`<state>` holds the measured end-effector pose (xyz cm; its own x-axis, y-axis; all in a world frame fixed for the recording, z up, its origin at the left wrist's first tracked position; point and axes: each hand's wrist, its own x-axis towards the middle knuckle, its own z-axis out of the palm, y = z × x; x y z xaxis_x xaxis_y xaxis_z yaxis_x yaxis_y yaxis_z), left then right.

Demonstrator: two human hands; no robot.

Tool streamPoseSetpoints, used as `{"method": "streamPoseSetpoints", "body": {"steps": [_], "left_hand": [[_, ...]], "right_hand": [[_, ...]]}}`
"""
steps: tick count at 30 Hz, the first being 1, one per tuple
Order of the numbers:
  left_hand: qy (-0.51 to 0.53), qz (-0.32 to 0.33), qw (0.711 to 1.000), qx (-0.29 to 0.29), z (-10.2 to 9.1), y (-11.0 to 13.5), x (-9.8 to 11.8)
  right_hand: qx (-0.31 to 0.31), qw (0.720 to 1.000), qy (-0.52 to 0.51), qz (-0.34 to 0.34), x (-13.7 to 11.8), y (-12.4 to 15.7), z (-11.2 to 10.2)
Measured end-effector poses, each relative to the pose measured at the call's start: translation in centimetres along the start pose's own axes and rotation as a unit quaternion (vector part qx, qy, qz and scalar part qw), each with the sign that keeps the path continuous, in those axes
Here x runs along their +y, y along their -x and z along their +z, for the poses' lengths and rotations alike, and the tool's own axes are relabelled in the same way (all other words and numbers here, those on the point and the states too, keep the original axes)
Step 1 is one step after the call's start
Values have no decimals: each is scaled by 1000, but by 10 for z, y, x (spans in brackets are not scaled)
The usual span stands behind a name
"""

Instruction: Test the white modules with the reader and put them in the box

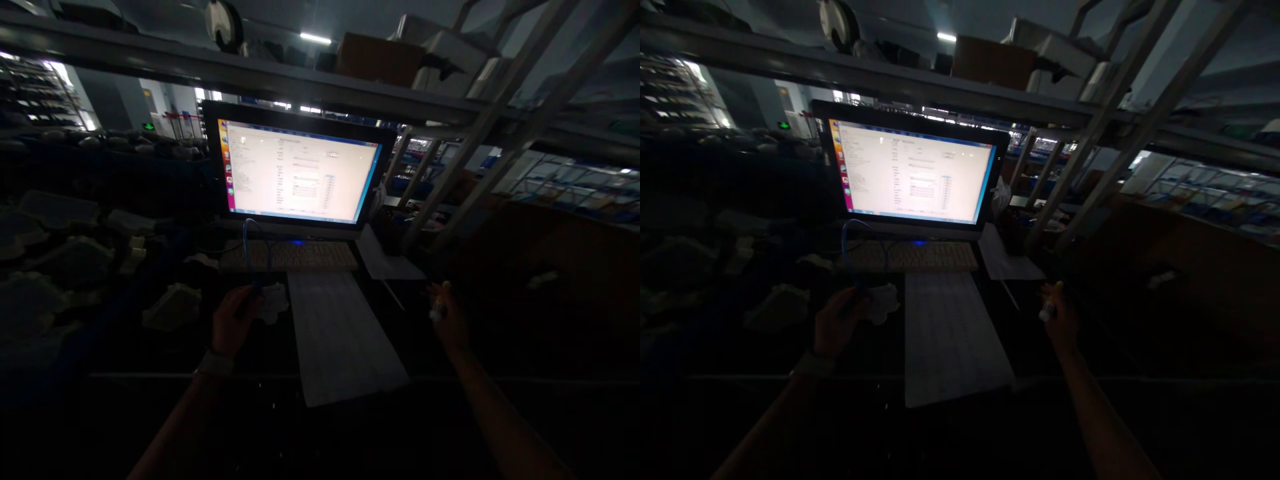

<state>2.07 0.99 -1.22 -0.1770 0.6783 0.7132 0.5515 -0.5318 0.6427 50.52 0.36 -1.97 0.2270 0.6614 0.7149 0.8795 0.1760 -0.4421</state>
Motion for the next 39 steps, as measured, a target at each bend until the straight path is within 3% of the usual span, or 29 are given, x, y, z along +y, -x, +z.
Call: {"method": "streamPoseSetpoints", "body": {"steps": [3,5,11,15,19,28,34,39], "left_hand": [[-2,-3,1000,7,2,1,-1],[-4,-3,1000,6,2,2,-2],[-7,-5,1000,-11,1,2,-4],[-8,9,1000,-11,0,2,-1],[-20,12,1000,-13,0,1,1],[-34,17,999,1,-1,1,1],[-77,-65,991,89,-7,1,-1],[-62,-114,986,101,-7,-1,-3]], "right_hand": [[61,995,-67,50,-32,-2,7],[54,984,-143,90,-62,-3,14],[-90,919,-341,175,-155,2,40],[-192,888,-367,199,-189,19,57],[-249,871,-352,236,-193,37,69],[-253,870,-337,256,-190,44,69],[-247,866,-348,261,-189,45,71],[-243,863,-360,260,-187,45,71]]}}
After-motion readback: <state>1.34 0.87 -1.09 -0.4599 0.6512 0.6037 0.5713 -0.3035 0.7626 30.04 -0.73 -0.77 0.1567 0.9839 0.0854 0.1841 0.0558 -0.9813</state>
